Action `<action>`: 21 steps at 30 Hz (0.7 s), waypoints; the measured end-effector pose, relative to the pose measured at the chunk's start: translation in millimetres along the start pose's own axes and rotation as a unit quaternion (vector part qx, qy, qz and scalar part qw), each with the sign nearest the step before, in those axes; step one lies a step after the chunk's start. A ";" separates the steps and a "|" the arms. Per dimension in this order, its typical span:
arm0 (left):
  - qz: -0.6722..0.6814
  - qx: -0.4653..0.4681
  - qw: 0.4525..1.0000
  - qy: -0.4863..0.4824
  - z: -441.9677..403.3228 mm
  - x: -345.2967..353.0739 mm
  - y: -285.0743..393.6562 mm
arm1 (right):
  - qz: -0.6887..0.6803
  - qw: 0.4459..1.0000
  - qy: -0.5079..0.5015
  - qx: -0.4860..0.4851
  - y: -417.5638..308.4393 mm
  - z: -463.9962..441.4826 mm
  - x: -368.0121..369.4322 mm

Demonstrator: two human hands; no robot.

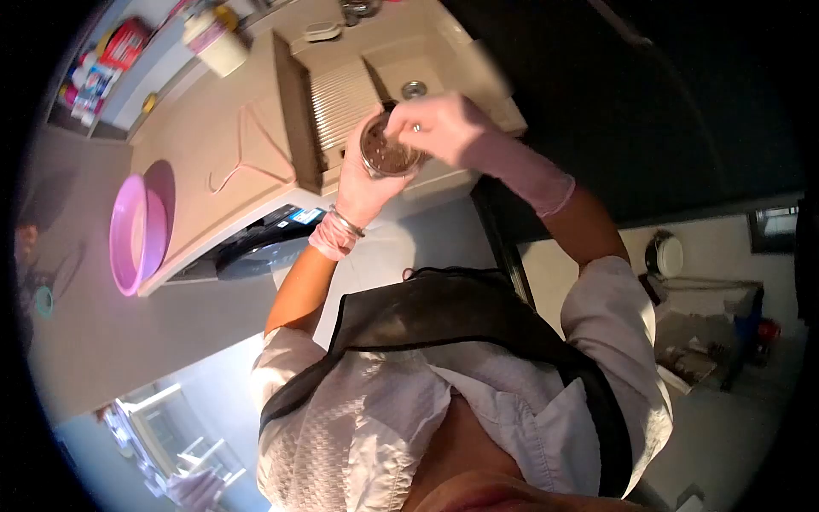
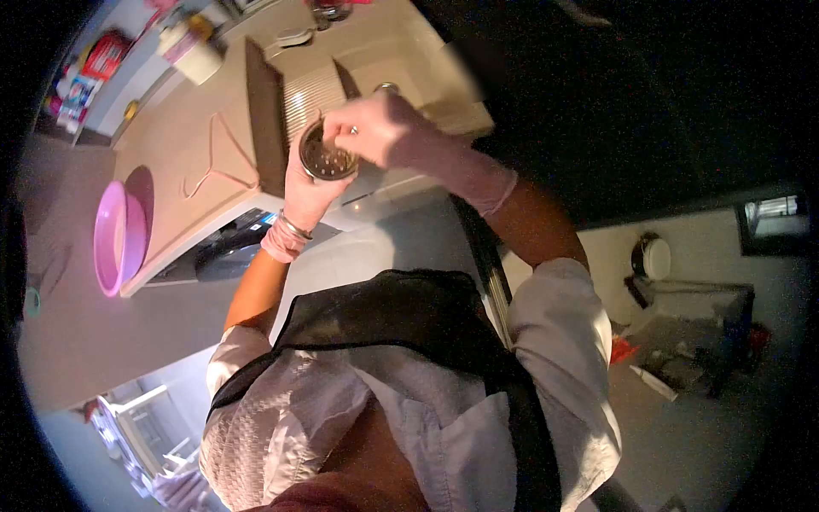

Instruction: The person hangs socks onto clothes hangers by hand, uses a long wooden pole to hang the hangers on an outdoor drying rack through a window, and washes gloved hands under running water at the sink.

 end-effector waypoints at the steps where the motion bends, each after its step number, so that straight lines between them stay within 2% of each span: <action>1: -0.048 -0.010 0.999 -0.018 3.2 9.9 -0.7 | 0.098 0.992 0.000 -0.083 -5.6 7.5 5.6; 2: -0.159 -0.030 0.985 -0.061 5.3 27.3 2.4 | 0.213 0.973 -0.019 -0.082 0.2 17.5 9.6; 3: -0.098 -0.054 0.991 -0.068 8.5 43.8 -3.7 | 0.325 0.942 -0.040 -0.077 3.6 27.5 10.5; 5: 0.088 -0.196 0.973 -0.083 19.7 64.3 -28.7 | 0.336 0.936 -0.082 -0.071 17.3 43.8 15.5; 7: 0.003 -0.145 0.977 -0.159 44.1 135.4 -12.0 | 0.376 0.920 -0.113 -0.008 12.3 123.2 -10.6; 9: 0.000 -0.149 0.969 -0.198 52.9 180.1 -14.3 | 0.357 0.926 -0.119 0.003 35.8 163.2 -16.4; 10: 0.024 -0.198 0.950 -0.241 51.6 196.3 -20.8 | 0.357 0.915 -0.174 0.070 45.2 170.6 -22.6; 11: 0.042 -0.246 0.927 -0.280 56.5 210.8 -25.4 | 0.359 0.914 -0.169 0.082 50.6 182.1 -31.3; 13: 0.083 -0.249 0.923 -0.282 62.7 248.6 -28.0 | 0.245 0.960 -0.100 0.093 54.5 220.9 -57.9; 14: 0.049 -0.253 0.916 -0.308 66.3 268.8 -35.1 | 0.184 0.972 -0.102 0.100 59.4 242.0 -71.9; 15: 0.014 -0.257 0.908 -0.332 70.1 296.3 -42.4 | 0.186 0.972 -0.097 0.105 64.8 264.0 -86.8; 16: 0.066 -0.198 0.916 -0.341 68.7 342.7 -32.4 | 0.222 0.953 -0.125 0.166 79.9 297.7 -108.0; 17: 0.065 -0.197 0.915 -0.345 67.9 397.5 -23.4 | 0.256 0.928 -0.153 0.222 92.3 342.1 -139.8; 18: 0.005 -0.168 0.915 -0.367 66.0 445.2 -10.4 | 0.257 0.928 -0.152 0.222 89.9 377.5 -169.7; 20: -0.055 -0.138 0.910 -0.387 66.8 500.3 -13.3 | 0.179 0.944 -0.030 0.275 82.7 424.4 -220.8; 21: 0.011 -0.135 0.909 -0.395 71.2 513.2 -25.9 | 0.179 0.944 -0.029 0.275 87.7 436.3 -221.7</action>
Point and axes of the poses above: each hand's wrist, its own z-axis away from the middle knuckle, its own x-axis out of the palm, y = z × x, the point moved 8 cm from there along -z, towards the middle knuckle, and after that the axes turned 2 degrees about z, right-handed, at the moved point
